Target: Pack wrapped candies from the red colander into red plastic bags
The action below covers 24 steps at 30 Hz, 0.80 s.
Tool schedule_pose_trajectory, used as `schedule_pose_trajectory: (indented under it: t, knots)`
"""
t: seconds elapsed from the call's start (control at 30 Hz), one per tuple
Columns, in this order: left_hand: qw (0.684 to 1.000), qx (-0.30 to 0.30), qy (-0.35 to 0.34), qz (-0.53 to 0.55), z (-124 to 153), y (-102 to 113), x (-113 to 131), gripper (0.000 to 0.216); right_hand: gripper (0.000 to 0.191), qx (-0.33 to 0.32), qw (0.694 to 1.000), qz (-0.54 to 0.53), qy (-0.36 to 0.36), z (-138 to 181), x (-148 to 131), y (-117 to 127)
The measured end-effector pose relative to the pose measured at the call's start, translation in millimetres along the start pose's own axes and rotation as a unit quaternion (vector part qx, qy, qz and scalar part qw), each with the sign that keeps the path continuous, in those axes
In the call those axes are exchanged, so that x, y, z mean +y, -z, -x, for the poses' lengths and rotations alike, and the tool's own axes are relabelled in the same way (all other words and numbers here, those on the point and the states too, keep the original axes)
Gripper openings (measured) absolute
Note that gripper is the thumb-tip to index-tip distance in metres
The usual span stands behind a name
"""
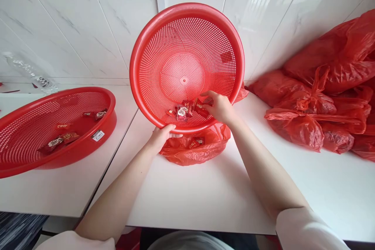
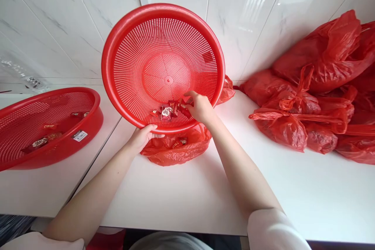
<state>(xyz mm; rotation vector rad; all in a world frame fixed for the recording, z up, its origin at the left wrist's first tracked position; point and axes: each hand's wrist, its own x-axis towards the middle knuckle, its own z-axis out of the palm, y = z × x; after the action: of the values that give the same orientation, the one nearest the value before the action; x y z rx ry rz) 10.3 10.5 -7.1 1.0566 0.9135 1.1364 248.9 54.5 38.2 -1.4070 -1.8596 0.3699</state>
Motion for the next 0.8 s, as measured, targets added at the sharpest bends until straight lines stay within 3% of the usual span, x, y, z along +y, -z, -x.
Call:
schedule_pose_trajectory:
  t: [0.07,0.17,0.3,0.4,0.53,0.63,0.8]
  knots:
    - [1.0,0.0,0.0,0.01,-1,0,0,0.023,0.034,0.009,0.999,-0.033,0.007,1,-3,7]
    - [1.0,0.003,-0.007,0.024,-3,2,-1,0.019,0.03,-0.03,0.995,-0.089,0.032,5,-8,18]
    - [0.999,0.005,0.007,0.05,-6,3,-4,0.015,0.026,-0.158,0.972,-0.162,0.06,11,-16,29]
    - [0.997,-0.001,0.01,0.077,-7,3,-5,0.016,0.025,-0.236,0.957,-0.15,0.072,15,-23,30]
    - [0.995,-0.008,0.008,0.095,-7,2,-4,0.013,0.028,-0.149,0.981,-0.057,0.107,17,-30,17]
    - [0.995,-0.027,0.019,0.098,-3,-2,-4,0.019,0.033,-0.146,0.976,-0.03,0.16,18,-31,0]
    - [0.996,-0.018,0.022,0.087,2,-9,-3,0.025,0.079,-0.259,0.949,0.031,0.18,20,-29,-16]
